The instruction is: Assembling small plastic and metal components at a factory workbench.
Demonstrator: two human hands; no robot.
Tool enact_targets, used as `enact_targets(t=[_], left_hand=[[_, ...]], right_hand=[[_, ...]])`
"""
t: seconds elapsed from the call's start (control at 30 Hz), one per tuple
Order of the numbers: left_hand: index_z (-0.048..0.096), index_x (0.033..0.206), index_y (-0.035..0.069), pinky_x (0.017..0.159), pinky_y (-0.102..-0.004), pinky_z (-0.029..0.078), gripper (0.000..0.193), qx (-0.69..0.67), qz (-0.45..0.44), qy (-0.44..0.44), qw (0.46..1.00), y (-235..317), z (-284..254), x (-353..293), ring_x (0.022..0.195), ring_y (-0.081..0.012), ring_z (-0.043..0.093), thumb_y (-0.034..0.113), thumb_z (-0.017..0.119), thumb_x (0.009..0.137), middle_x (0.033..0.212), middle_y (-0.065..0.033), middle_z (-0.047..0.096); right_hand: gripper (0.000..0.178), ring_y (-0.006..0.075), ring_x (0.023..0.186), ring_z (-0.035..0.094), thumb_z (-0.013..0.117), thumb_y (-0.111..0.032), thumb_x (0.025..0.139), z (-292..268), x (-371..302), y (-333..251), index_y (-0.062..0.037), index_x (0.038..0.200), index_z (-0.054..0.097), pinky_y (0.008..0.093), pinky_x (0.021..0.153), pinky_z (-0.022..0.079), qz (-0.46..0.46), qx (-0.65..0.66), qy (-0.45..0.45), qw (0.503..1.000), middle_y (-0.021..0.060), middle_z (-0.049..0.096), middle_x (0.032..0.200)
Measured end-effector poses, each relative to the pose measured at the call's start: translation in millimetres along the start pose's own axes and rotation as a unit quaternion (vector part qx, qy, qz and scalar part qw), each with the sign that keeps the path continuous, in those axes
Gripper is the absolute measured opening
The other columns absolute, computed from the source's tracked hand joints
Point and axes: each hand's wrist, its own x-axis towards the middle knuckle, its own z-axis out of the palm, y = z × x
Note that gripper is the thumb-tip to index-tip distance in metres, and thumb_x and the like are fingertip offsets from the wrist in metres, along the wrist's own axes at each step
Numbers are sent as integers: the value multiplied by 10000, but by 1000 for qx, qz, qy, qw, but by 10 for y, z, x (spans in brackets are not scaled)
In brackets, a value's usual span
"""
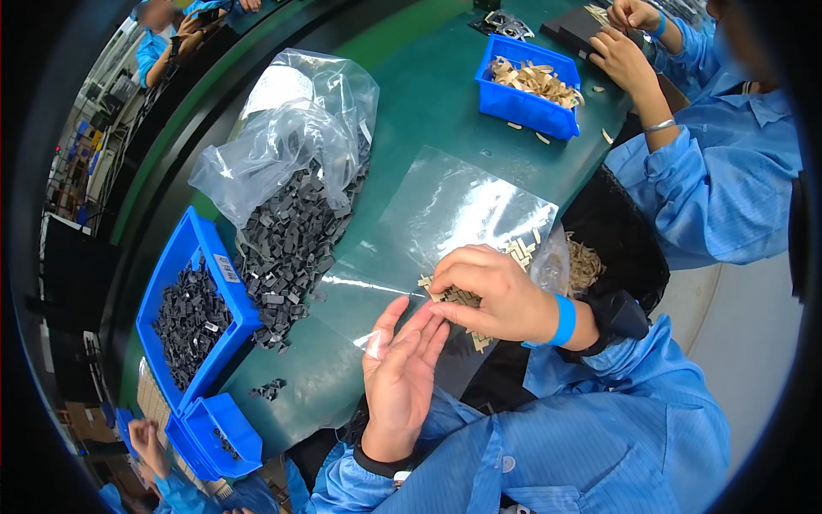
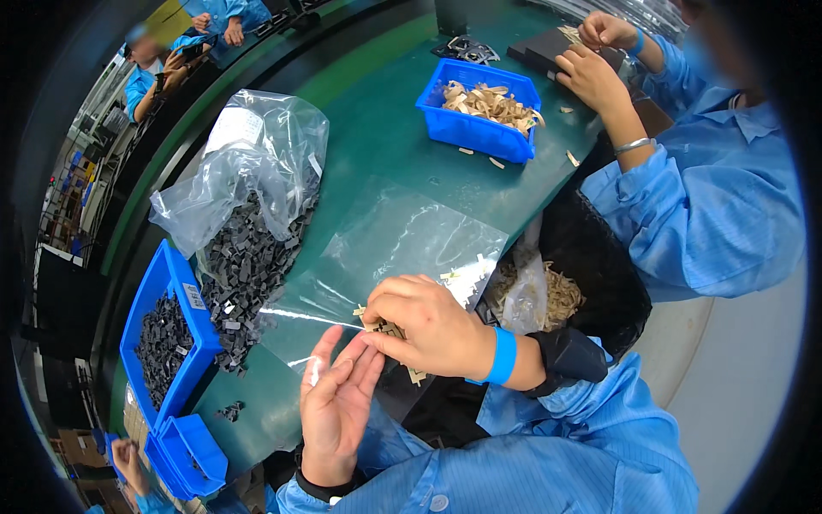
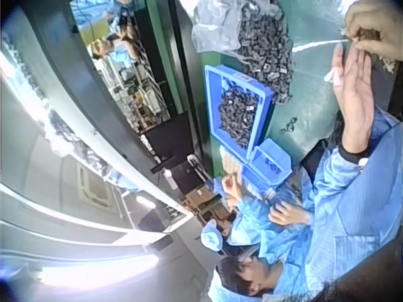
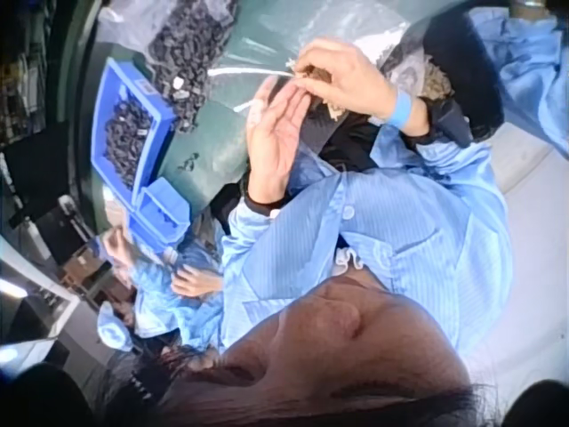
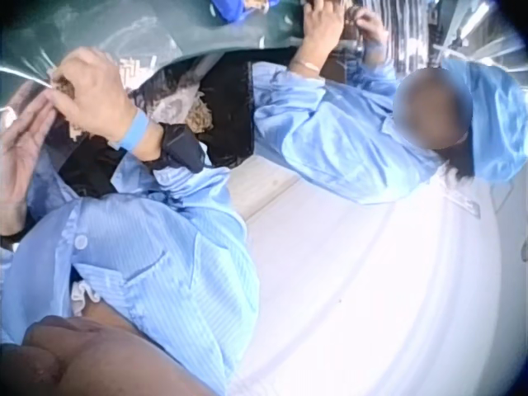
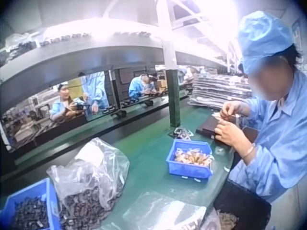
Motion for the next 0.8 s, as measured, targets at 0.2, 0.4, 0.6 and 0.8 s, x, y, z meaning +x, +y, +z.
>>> enact_targets(t=[0.2, 0.4, 0.6, 0.8], left_hand=[[330, 1228, -5, 980, -421, 366, 403, 30, 30, -13, 999, -35, 24, 44, 1108, -304, 489, 30, 476, 854, 1149, -257, 497], [308, 1256, 9, 959, -425, 387, 450, 40, 19, 5, 999, -19, -7, 14, 1098, -305, 499, 8, 482, 841, 1163, -258, 491], [167, 1359, 49, 895, -396, 442, 700, 83, 43, 76, 993, 61, -26, -50, 1095, -344, 490, -88, 507, 762, 1245, -301, 383], [194, 1351, 8, 853, -345, 411, 730, 475, 471, 173, 723, 71, -23, -153, 1170, -240, 394, 29, 606, 748, 1345, -181, 288]], right_hand=[[104, 263, 745, 587, 636, -94, 721, -32, 35, -42, -19, 763, 576, 342, 672, 452, 36, 16, -4, 999, 100, 603, 802], [44, 256, 749, 595, 585, -62, 732, -49, 33, -59, -19, 733, 582, 334, 673, 453, 80, -38, -16, 996, 99, 625, 785], [100, 259, 748, 574, 630, -31, 714, -137, 58, 39, -15, 811, 614, 327, 655, 448, -40, -82, 98, 991, 94, 602, 817], [186, 198, 676, 533, 643, -81, 644, -220, -59, -47, -51, 827, 626, 319, 602, 426, -190, -166, 106, 962, 43, 551, 764]])
